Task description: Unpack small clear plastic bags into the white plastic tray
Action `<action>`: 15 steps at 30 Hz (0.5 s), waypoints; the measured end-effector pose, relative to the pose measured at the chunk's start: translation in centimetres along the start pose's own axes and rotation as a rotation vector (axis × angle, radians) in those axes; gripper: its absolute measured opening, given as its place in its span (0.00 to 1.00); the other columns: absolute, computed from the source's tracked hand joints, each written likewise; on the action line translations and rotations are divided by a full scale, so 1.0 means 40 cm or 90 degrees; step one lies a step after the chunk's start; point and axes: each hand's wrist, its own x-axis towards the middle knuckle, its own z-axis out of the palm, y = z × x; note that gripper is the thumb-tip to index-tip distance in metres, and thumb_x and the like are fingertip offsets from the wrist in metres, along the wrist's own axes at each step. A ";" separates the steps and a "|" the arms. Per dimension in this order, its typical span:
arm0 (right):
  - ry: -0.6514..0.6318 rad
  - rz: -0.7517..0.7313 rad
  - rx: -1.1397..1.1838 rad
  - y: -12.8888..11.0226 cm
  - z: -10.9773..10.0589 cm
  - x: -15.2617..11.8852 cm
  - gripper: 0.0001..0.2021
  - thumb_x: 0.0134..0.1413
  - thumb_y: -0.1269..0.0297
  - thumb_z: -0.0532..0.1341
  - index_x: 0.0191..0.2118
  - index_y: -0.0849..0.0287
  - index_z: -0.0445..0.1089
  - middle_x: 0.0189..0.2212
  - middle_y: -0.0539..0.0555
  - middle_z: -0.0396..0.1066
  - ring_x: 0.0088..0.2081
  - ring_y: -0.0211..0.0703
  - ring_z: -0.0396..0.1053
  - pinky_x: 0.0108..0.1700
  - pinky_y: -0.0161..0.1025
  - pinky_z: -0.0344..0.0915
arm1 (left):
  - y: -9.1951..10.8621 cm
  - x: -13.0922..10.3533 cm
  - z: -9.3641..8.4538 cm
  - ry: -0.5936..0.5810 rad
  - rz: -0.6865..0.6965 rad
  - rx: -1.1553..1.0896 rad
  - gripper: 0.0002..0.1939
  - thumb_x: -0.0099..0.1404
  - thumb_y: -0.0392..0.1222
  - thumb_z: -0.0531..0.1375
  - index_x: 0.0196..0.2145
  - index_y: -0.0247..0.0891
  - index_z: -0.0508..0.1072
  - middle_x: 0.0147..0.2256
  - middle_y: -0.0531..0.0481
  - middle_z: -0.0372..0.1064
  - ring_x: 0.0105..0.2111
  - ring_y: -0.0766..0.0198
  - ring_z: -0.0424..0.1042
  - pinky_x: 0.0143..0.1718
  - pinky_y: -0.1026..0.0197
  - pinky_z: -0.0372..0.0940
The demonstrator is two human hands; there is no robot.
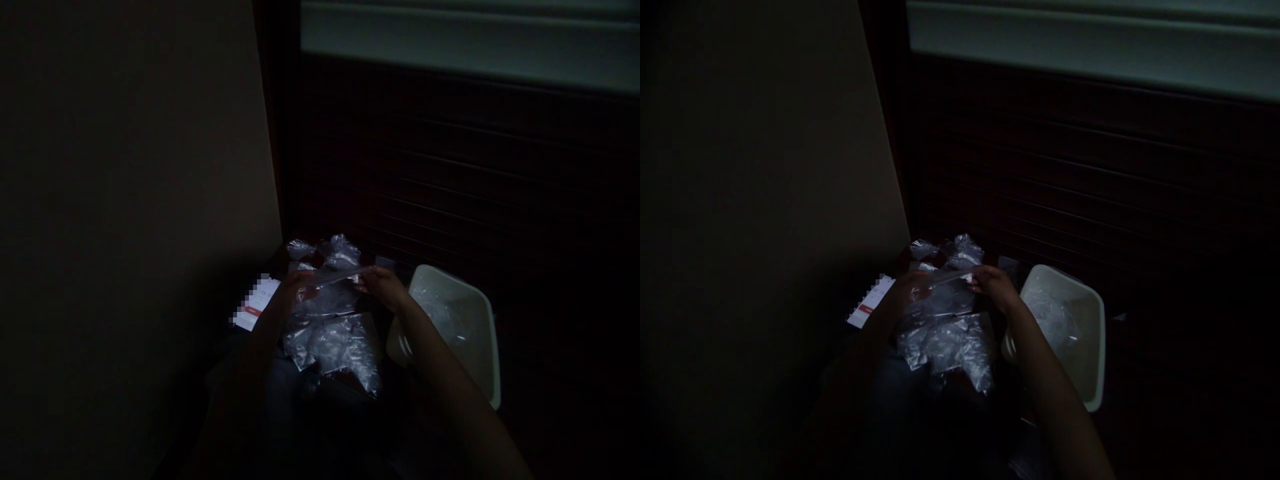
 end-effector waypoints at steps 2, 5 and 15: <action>-0.009 0.001 0.000 0.000 0.001 -0.001 0.17 0.25 0.57 0.71 0.27 0.58 0.72 0.27 0.50 0.73 0.31 0.41 0.71 0.39 0.42 0.69 | 0.001 -0.001 -0.003 0.000 0.000 -0.015 0.12 0.46 0.40 0.65 0.31 0.37 0.72 0.34 0.46 0.73 0.36 0.56 0.72 0.37 0.55 0.68; -0.017 -0.010 -0.024 0.002 0.001 0.001 0.17 0.22 0.61 0.72 0.27 0.58 0.73 0.27 0.50 0.73 0.31 0.41 0.71 0.38 0.40 0.68 | 0.006 -0.003 -0.010 -0.017 -0.004 -0.037 0.14 0.46 0.40 0.64 0.34 0.37 0.72 0.36 0.46 0.72 0.34 0.56 0.73 0.37 0.52 0.68; -0.035 -0.059 -0.132 0.013 -0.004 0.009 0.12 0.29 0.64 0.68 0.28 0.58 0.75 0.27 0.50 0.75 0.30 0.39 0.69 0.37 0.37 0.63 | -0.003 0.008 -0.011 -0.013 0.025 -0.003 0.24 0.50 0.47 0.65 0.44 0.39 0.66 0.41 0.45 0.71 0.31 0.59 0.73 0.33 0.54 0.69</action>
